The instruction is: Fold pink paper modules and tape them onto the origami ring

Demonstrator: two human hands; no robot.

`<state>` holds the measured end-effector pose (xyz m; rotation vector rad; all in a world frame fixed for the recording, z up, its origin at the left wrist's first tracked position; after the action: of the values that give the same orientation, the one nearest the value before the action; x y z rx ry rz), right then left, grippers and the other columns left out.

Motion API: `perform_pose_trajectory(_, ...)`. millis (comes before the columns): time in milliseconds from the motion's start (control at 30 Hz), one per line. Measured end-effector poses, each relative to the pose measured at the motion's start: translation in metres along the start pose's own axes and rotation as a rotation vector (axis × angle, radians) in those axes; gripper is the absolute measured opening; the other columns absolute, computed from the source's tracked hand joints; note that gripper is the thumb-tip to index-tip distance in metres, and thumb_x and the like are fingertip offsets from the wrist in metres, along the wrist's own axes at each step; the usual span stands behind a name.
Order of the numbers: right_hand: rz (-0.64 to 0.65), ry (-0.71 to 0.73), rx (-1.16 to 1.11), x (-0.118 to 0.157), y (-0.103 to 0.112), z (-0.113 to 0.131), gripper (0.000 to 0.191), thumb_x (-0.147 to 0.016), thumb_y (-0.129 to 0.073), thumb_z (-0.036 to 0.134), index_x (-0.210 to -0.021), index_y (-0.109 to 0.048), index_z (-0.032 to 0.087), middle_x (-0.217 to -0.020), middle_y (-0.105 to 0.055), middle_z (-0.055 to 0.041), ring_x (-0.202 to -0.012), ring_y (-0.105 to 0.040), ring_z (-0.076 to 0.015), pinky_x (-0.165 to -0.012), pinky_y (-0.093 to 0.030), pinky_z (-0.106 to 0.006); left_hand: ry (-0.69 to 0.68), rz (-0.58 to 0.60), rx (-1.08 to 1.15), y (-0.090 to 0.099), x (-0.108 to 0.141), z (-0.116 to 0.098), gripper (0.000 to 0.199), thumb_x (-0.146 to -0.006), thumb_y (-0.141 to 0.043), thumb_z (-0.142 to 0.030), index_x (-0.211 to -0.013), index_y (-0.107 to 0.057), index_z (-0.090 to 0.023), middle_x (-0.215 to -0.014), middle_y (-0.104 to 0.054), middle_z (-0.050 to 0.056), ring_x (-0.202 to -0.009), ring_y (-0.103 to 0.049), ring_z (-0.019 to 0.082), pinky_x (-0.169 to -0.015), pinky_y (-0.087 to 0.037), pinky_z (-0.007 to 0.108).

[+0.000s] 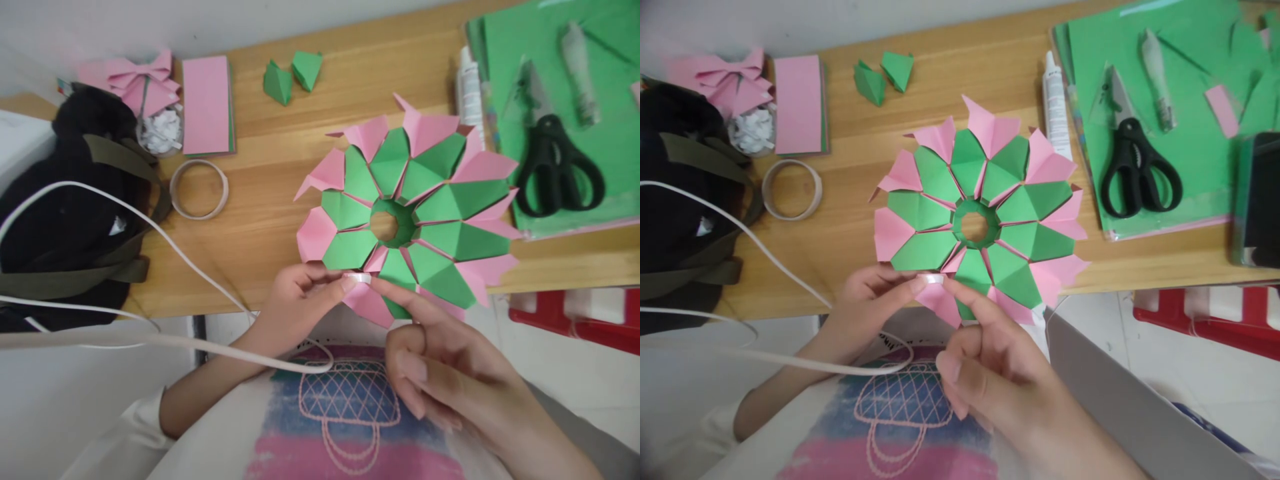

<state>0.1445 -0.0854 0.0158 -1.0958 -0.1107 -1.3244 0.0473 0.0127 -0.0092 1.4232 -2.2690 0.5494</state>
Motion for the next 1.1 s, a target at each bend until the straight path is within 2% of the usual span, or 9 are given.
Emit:
perform_pose_trajectory(133,-0.054,0.016,0.141,0.002,0.002,0.001,0.063,-0.090,-0.054,0.040,-0.146,-0.025,0.031,-0.062,-0.051,0.0069,-0.044,-0.033,-0.0040,-0.036,-0.022,-0.014,-0.042,-0.017,-0.050,0.000,-0.002,0.001,0.009,-0.076,-0.071,-0.024,-0.081,-0.077,-0.019,-0.082,-0.076,0.001,-0.070,-0.068,0.012,-0.062,-0.051,0.017)
perform_pose_trajectory(267,-0.195,0.112,0.503,0.005,0.003,0.013,0.049,-0.093,-0.045,0.035,-0.141,-0.035,0.031,-0.059,-0.045,0.0074,-0.051,-0.043,-0.0071,-0.044,-0.033,-0.017,-0.061,-0.019,-0.070,-0.001,-0.002,0.003,0.011,-0.077,-0.070,-0.024,-0.083,-0.077,-0.020,-0.078,-0.076,0.001,-0.067,-0.066,0.011,-0.060,-0.050,0.016)
perform_pose_trajectory(333,-0.249,0.180,0.694,0.006,-0.001,0.022,0.046,-0.094,-0.042,0.031,-0.140,-0.036,0.029,-0.056,-0.045,0.0086,-0.048,-0.043,-0.0075,-0.043,-0.034,-0.018,-0.071,-0.018,-0.085,-0.002,-0.002,0.003,0.011,-0.078,-0.069,-0.024,-0.084,-0.077,-0.019,-0.076,-0.076,0.001,-0.065,-0.065,0.010,-0.059,-0.048,0.016)
perform_pose_trajectory(500,-0.313,0.365,1.051,0.011,-0.013,0.041,0.049,-0.094,-0.041,0.024,-0.142,-0.031,0.020,-0.052,-0.049,0.0101,-0.040,-0.043,-0.0073,-0.036,-0.030,-0.018,-0.090,-0.022,-0.107,-0.002,-0.002,0.002,0.012,-0.078,-0.069,-0.027,-0.081,-0.077,-0.019,-0.076,-0.075,0.002,-0.064,-0.063,0.011,-0.057,-0.047,0.017)
perform_pose_trajectory(633,-0.395,0.506,1.128,0.024,-0.014,0.052,0.056,-0.095,-0.040,0.022,-0.147,-0.020,0.017,-0.051,-0.049,0.0111,-0.037,-0.042,-0.0068,-0.034,-0.032,-0.017,-0.108,-0.093,-0.116,0.007,-0.003,0.000,0.012,-0.077,-0.069,-0.028,-0.078,-0.078,-0.019,-0.074,-0.074,0.002,-0.066,-0.063,0.012,-0.059,-0.048,0.018)
perform_pose_trajectory(733,-0.364,0.547,1.176,0.026,-0.018,0.052,0.053,-0.095,-0.040,0.021,-0.145,-0.025,0.018,-0.051,-0.050,0.0108,-0.038,-0.045,-0.0064,-0.037,-0.036,-0.016,-0.138,-0.104,-0.138,0.008,-0.003,-0.004,0.011,-0.076,-0.069,-0.025,-0.079,-0.078,-0.021,-0.076,-0.073,0.000,-0.069,-0.063,0.011,-0.061,-0.048,0.017)
perform_pose_trajectory(833,-0.310,0.559,1.336,0.020,-0.027,0.049,0.051,-0.096,-0.039,0.023,-0.145,-0.026,0.018,-0.051,-0.054,0.0098,-0.039,-0.048,-0.0079,-0.040,-0.040,-0.018,-0.135,-0.097,-0.148,0.008,-0.003,-0.006,0.011,-0.075,-0.069,-0.023,-0.080,-0.078,-0.022,-0.077,-0.073,-0.001,-0.067,-0.062,0.010,-0.060,-0.047,0.015)
perform_pose_trajectory(967,-0.330,0.631,1.636,0.014,-0.040,0.046,0.053,-0.097,-0.034,0.030,-0.145,-0.026,0.009,-0.053,-0.060,0.0047,-0.040,-0.054,-0.0137,-0.038,-0.039,-0.024,-0.143,-0.091,-0.151,0.006,-0.002,-0.009,0.012,-0.076,-0.066,-0.023,-0.079,-0.078,-0.020,-0.073,-0.072,0.000,-0.064,-0.061,0.010,-0.058,-0.047,0.016)
perform_pose_trajectory(1100,-0.393,0.641,1.871,0.010,-0.047,0.039,0.056,-0.094,-0.036,0.032,-0.140,-0.033,-0.001,-0.049,-0.058,0.0025,-0.034,-0.052,-0.0172,-0.034,-0.032,-0.028,-0.142,-0.095,-0.146,0.005,-0.002,-0.008,0.012,-0.077,-0.066,-0.024,-0.078,-0.077,-0.020,-0.075,-0.072,0.000,-0.069,-0.063,0.011,-0.063,-0.049,0.018)
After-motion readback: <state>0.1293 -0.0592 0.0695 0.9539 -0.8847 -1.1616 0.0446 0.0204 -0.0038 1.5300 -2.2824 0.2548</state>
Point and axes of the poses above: each hand's wrist, its own x-axis away from the middle knuckle, its own y-axis out of the back of the hand, z = x × y, the point moved 9 cm from there along -x, towards the middle knuckle
